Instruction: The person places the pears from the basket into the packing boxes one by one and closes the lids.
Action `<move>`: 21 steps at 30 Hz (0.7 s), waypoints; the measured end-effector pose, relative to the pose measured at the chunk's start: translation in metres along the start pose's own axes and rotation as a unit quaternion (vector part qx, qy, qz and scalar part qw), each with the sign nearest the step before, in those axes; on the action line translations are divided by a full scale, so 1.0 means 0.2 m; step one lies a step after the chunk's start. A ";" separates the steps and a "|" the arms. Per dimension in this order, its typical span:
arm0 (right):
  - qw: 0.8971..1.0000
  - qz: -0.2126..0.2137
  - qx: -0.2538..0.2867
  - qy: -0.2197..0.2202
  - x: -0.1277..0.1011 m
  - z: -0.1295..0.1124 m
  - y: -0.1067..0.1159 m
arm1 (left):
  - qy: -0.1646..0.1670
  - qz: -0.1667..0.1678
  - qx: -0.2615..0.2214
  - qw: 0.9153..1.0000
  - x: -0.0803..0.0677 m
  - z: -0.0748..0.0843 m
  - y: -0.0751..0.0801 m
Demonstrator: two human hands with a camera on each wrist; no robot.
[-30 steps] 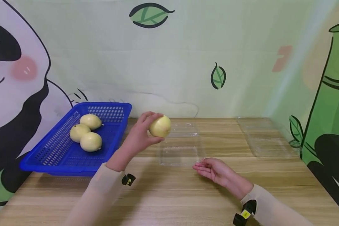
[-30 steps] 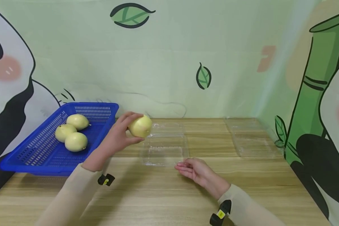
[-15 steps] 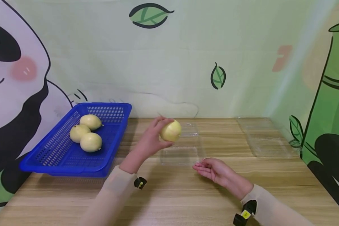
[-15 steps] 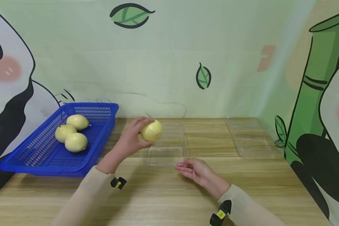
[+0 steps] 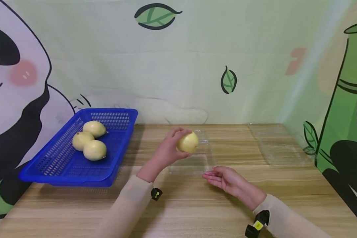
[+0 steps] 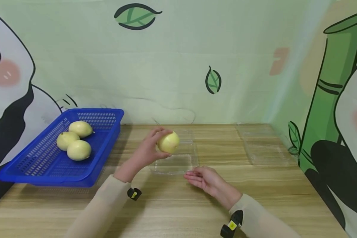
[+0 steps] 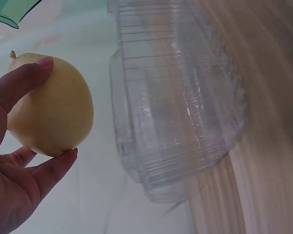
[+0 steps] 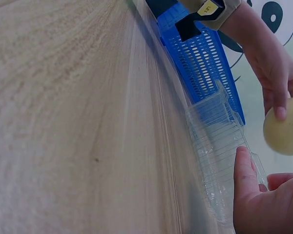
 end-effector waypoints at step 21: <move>1.000 0.007 0.006 -0.005 0.00 0.00 0.00 | 0.002 -0.042 0.054 0.998 0.05 0.00 -0.21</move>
Point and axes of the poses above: each hand's wrist, its own x-axis towards the middle knuckle, its own y-axis out of the back of the hand, z = x × y, the point moved 8 cm from there along x, towards the middle knuckle, and after that the axes turned 9 degrees about y, right-handed, at the moved point
